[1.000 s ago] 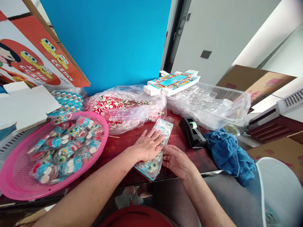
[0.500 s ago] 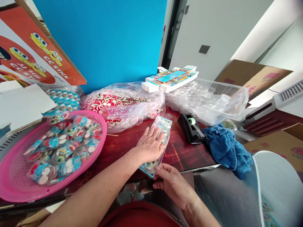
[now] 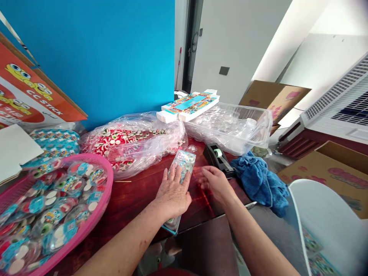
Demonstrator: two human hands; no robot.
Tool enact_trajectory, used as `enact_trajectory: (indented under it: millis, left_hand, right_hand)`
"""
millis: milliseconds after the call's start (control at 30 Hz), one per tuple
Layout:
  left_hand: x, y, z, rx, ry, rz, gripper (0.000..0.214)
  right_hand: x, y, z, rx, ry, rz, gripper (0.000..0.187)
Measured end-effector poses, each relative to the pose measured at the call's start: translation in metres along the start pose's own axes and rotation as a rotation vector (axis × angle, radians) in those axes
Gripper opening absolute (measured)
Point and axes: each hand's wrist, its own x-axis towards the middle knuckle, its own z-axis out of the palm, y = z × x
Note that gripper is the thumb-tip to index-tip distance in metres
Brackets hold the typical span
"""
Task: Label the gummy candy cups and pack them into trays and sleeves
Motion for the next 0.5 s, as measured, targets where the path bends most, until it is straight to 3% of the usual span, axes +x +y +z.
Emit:
enact_trajectory:
  millis: [133, 200, 267, 367, 433, 500]
  left_hand:
    - [0.001, -0.004, 0.005, 0.008, 0.015, 0.020, 0.060]
    - [0.001, -0.006, 0.007, 0.012, 0.027, 0.031, 0.059]
    - [0.001, -0.008, 0.009, 0.014, 0.031, 0.039, 0.060]
    - [0.001, -0.008, 0.009, 0.009, 0.014, 0.041, 0.060]
    - [0.001, -0.008, 0.008, 0.002, 0.004, 0.036, 0.060]
    - [0.001, -0.008, 0.008, -0.006, 0.003, 0.035, 0.060]
  right_hand:
    - [0.025, 0.001, 0.025, -0.069, 0.127, -0.063, 0.016]
    - [0.024, -0.001, 0.024, -0.133, 0.160, -0.073, 0.020]
    - [0.023, -0.009, 0.002, -0.199, 0.233, -0.091, 0.023]
    - [0.031, -0.028, -0.052, -0.283, 0.415, -0.083, 0.018]
    - [0.040, -0.036, -0.081, -0.325, 0.469, -0.011, 0.022]
    - [0.048, -0.038, -0.096, -0.337, 0.468, 0.079, 0.027]
